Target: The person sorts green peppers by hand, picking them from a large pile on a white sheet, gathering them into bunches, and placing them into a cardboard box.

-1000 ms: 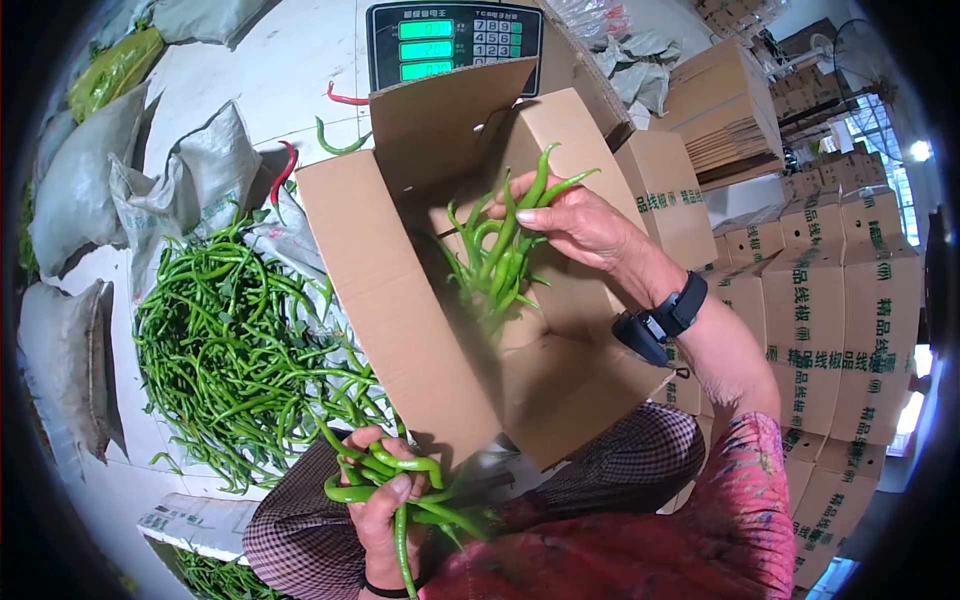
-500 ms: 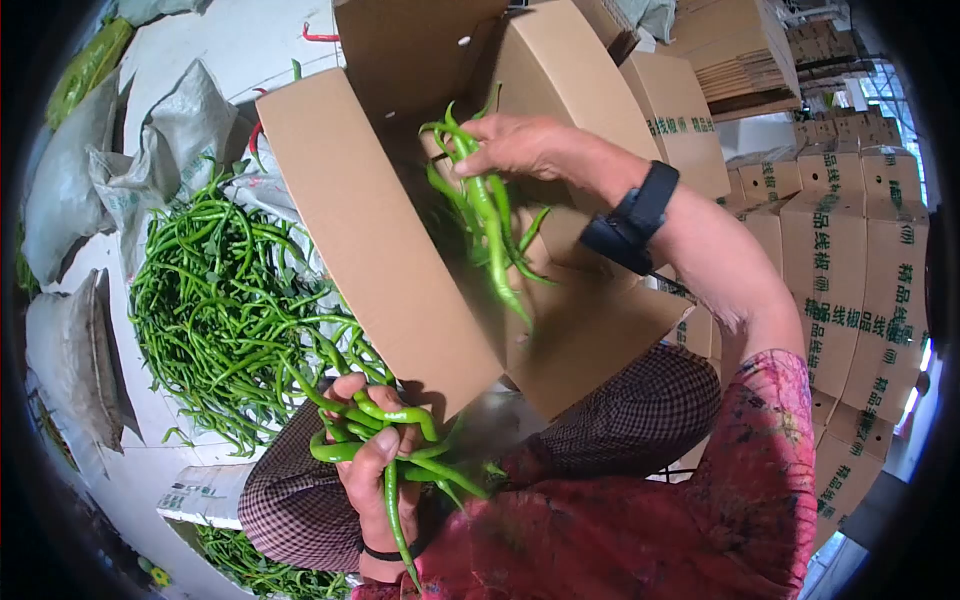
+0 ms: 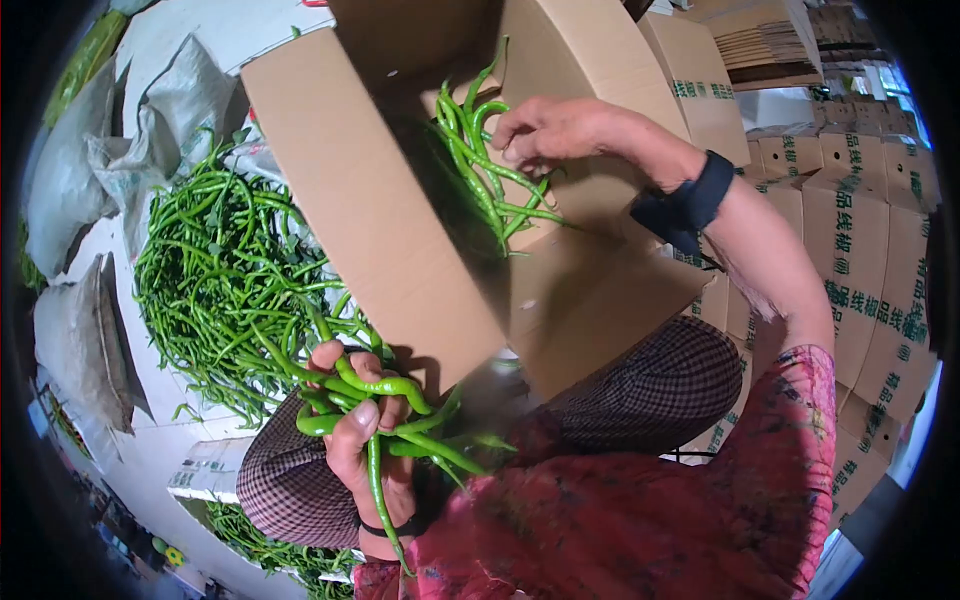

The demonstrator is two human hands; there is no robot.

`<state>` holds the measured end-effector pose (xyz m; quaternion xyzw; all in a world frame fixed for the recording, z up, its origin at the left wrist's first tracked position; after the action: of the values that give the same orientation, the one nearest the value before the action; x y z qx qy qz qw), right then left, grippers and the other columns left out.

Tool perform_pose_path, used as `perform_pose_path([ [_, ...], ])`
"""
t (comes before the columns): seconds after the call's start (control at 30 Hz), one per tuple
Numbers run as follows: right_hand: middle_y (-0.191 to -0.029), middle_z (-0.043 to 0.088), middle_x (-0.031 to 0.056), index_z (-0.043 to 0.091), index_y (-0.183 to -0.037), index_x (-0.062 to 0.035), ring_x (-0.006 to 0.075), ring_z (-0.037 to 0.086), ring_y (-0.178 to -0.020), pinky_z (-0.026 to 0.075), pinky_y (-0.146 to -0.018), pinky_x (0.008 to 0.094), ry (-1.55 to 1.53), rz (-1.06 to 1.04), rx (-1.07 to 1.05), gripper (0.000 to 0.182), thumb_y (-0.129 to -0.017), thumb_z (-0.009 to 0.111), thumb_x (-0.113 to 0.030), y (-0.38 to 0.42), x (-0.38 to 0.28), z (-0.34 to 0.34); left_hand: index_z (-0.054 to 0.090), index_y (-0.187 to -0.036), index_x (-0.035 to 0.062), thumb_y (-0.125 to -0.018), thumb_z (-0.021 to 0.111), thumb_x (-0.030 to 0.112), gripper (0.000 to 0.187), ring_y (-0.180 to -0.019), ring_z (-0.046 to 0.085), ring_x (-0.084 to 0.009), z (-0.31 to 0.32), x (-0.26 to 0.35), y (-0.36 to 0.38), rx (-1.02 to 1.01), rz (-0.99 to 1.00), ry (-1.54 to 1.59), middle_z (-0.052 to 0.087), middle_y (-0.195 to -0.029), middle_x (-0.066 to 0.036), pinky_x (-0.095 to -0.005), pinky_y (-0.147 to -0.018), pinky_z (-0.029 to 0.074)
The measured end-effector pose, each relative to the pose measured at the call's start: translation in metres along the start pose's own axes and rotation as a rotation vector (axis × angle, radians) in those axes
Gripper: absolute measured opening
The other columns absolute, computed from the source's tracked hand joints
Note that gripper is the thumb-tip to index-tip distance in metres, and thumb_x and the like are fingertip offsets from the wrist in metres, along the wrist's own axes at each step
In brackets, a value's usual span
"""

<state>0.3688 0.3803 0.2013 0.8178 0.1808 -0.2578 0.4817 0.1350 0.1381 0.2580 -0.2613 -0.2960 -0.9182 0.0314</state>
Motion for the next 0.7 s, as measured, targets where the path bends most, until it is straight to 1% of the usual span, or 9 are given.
perform_pose_path([
  [0.2,-0.095,0.063,0.0039,0.058,-0.117,0.0002,0.0113,0.059,-0.082,0.05,-0.067,0.0254,-0.279,-0.148,0.202,0.034,-0.092,0.057,-0.023,0.065,-0.05,-0.019,0.044,-0.132,0.01,-0.075,0.058,-0.002,0.06,-0.057,0.043,-0.0087,0.001,0.012,0.006,-0.17,-0.044,0.256,0.053,-0.098,-0.011,-0.022,-0.052,0.037],
  [0.27,-0.095,0.062,0.0027,0.058,-0.118,0.0003,0.0098,0.059,-0.084,0.05,-0.068,0.024,-0.274,-0.188,0.174,0.035,-0.093,0.056,-0.024,0.101,-0.094,-0.008,0.041,-0.137,0.0116,-0.08,0.054,-0.001,0.06,-0.061,0.046,-0.0065,0.0,0.014,0.005,-0.406,-0.114,0.364,0.051,-0.097,-0.004,-0.0381,-0.078,0.051],
  [0.4,-0.098,0.067,0.0066,0.06,-0.115,0.0004,0.0117,0.064,-0.077,0.053,-0.065,0.0254,-0.288,-0.032,0.084,0.029,-0.093,0.055,-0.018,0.148,-0.147,0.022,0.04,-0.139,0.0113,-0.081,0.051,-0.001,0.06,-0.065,0.047,-0.0068,0.0,0.02,0.014,-0.498,-0.139,0.464,0.048,-0.101,-0.002,-0.042,-0.087,0.051],
  [0.47,-0.098,0.067,0.0076,0.061,-0.114,0.0001,0.0118,0.065,-0.079,0.054,-0.07,0.0256,-0.411,-0.093,0.119,0.027,-0.092,0.058,-0.016,0.151,-0.146,0.055,0.04,-0.14,0.0112,-0.081,0.052,-0.001,0.061,-0.063,0.047,-0.0069,0.003,0.022,0.021,-0.525,-0.174,0.516,0.05,-0.102,-0.003,-0.0372,-0.08,0.052],
  [0.53,-0.084,0.066,0.0071,0.063,-0.106,-0.0014,0.0119,0.062,-0.076,0.051,-0.067,0.0275,-0.374,-0.443,0.135,0.031,-0.093,0.061,-0.029,0.149,-0.165,0.088,0.039,-0.142,0.0113,-0.081,0.052,-0.002,0.064,-0.061,0.047,-0.0071,0.008,0.022,0.029,-0.584,-0.194,0.561,0.051,-0.104,-0.004,-0.0312,-0.069,0.049],
  [0.6,-0.081,0.066,0.0099,0.063,-0.096,0.0008,0.0129,0.063,-0.077,0.051,-0.067,0.0307,-0.338,-0.333,-0.031,0.033,-0.089,0.065,-0.032,0.141,-0.178,0.12,0.037,-0.142,0.0115,-0.08,0.053,-0.002,0.065,-0.06,0.047,-0.0073,0.01,0.024,0.037,-0.508,-0.15,0.454,0.052,-0.104,-0.006,-0.0274,-0.061,0.043],
  [0.63,-0.078,0.065,0.0105,0.063,-0.091,0.0015,0.0126,0.062,-0.076,0.05,-0.066,0.0306,-0.301,-0.325,-0.039,0.033,-0.088,0.065,-0.031,0.14,-0.186,0.134,0.039,-0.136,0.0121,-0.073,0.064,0.007,0.068,-0.075,0.054,-0.0218,0.002,0.023,0.036,-0.405,-0.146,0.324,0.053,-0.098,-0.009,-0.0363,-0.072,0.049],
  [0.67,-0.076,0.064,0.0111,0.062,-0.086,0.0021,0.0123,0.062,-0.074,0.049,-0.066,0.0306,-0.261,-0.315,-0.05,0.034,-0.087,0.066,-0.031,0.139,-0.192,0.147,0.039,-0.136,0.0121,-0.073,0.064,0.007,0.068,-0.075,0.054,-0.0218,0.003,0.025,0.038,-0.412,-0.137,0.331,0.053,-0.098,-0.009,-0.0363,-0.072,0.049],
  [0.7,-0.075,0.062,0.0063,0.062,-0.097,0.0027,0.0111,0.058,-0.067,0.047,-0.06,0.0286,-0.252,-0.316,0.031,0.034,-0.086,0.066,-0.029,0.136,-0.196,0.153,0.036,-0.14,0.0136,-0.072,0.065,0.006,0.075,-0.088,0.057,-0.0255,0.002,0.025,0.041,-0.385,-0.138,0.272,0.054,-0.108,-0.013,-0.0378,-0.081,0.05],
])
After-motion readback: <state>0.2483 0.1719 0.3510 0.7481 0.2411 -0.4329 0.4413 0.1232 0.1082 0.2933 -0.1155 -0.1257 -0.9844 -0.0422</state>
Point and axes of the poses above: each hand's wrist, its own y-axis away from the middle knuckle, its own z-axis out of the palm, x = y × z, the point moved 5 cm from there along -y, towards the middle knuckle
